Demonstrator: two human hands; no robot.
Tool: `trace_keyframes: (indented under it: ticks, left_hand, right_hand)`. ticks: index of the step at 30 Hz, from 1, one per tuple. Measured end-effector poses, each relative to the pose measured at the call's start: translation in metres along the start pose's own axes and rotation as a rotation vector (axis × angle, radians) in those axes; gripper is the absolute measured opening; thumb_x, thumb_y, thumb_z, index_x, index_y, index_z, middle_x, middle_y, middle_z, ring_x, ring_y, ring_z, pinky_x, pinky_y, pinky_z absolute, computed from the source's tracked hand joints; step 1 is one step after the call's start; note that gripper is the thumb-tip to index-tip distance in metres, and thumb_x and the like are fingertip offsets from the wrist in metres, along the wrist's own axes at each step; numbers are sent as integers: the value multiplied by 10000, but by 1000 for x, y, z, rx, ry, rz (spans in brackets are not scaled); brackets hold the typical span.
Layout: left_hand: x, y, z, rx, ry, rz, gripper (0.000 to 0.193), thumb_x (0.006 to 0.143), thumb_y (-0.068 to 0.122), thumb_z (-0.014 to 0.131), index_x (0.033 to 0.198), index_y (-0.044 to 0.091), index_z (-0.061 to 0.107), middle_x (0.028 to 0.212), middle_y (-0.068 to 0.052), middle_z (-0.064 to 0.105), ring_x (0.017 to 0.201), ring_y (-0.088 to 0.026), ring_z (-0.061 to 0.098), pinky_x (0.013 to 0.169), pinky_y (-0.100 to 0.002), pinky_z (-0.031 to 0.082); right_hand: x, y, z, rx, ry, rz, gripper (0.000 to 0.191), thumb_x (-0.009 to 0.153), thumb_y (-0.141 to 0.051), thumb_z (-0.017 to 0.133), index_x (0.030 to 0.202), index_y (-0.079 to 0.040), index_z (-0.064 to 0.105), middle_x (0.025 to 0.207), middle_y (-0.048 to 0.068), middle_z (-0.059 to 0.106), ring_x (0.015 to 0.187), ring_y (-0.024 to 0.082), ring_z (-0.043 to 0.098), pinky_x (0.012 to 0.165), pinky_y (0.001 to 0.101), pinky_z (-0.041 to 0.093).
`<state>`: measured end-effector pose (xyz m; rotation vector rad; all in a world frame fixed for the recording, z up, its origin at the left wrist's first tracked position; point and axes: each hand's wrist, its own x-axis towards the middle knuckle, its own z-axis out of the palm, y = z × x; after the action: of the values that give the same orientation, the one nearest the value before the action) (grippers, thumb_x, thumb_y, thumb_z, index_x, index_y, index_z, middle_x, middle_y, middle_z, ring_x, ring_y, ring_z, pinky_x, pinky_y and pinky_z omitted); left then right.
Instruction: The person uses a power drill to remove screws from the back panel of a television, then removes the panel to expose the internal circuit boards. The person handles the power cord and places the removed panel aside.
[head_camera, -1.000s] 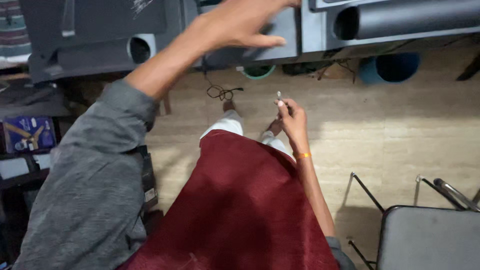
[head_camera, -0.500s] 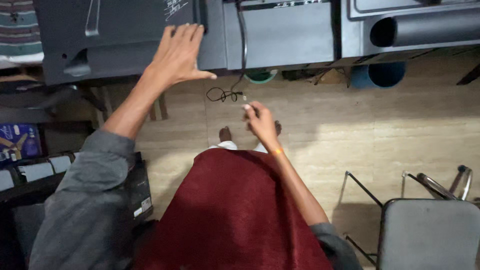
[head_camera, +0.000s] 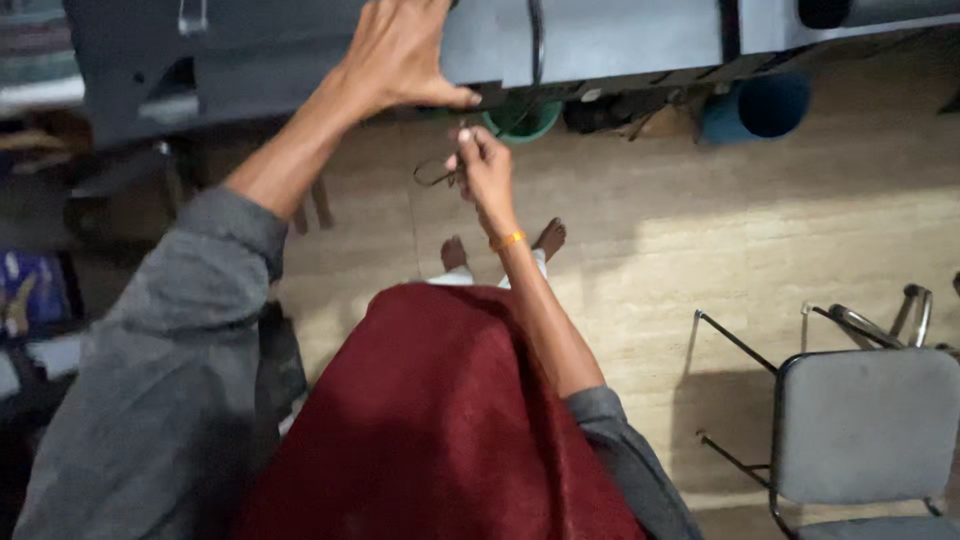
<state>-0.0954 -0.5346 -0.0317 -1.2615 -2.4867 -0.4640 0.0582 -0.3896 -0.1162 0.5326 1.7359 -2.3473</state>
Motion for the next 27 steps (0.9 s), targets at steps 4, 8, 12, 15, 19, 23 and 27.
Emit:
trace_keyframes:
  ticks: [4,8,12,15,19,23,27]
  left_hand:
    - [-3,5,0,-67,-156,-176,1001,678,686,936,1204,-107,628,1012,-249,681,875,-418,670,751,-519,514]
    - [-5,10,-4,-54,-133,-170,1007,677,660,932,1263,-99,627,1056,-261,683,932,-420,643,839,-507,489]
    - [-2,14,-6,-90,-74,-132,1001,670,658,918,1246,-105,620,1064,-241,692,989,-390,663,921,-486,473]
    - [-1,17,-10,-114,-84,-148,996,653,650,910,1223,-111,613,1064,-244,694,990,-385,664,927,-472,452]
    - [4,21,-15,-102,-173,-197,962,651,671,895,1159,-97,615,1036,-255,690,952,-389,653,923,-455,436]
    - [8,26,-21,-59,-185,-198,995,603,699,873,1146,-92,611,996,-247,691,938,-365,658,906,-452,425]
    - [10,29,-24,-55,-239,-248,994,612,730,854,1146,-69,603,1012,-245,688,962,-354,657,879,-439,421]
  right_hand:
    - [-14,8,-19,42,105,0,234,1033,-282,584,1100,-86,694,727,-6,648,449,28,434,379,218,300]
    - [-23,9,-44,91,382,-96,231,1066,-292,631,1047,-61,632,717,-22,568,455,18,378,373,226,259]
    - [-13,-18,-75,-132,564,-471,245,1097,-256,658,1169,-22,658,929,35,587,725,109,479,618,289,379]
    - [7,-64,-106,-547,657,-760,303,1079,-236,680,1280,-11,647,1198,109,683,1064,222,650,939,380,536]
    - [29,-140,-151,-1034,721,-862,435,1018,-259,739,1364,-24,618,1187,175,642,1006,329,665,884,446,548]
    - [66,-205,-185,-1498,707,-701,529,926,-443,791,1235,-29,673,1114,226,632,857,445,660,691,528,515]
    - [94,-238,-216,-1803,434,-530,611,865,-627,772,968,-28,711,995,197,674,808,451,676,657,534,526]
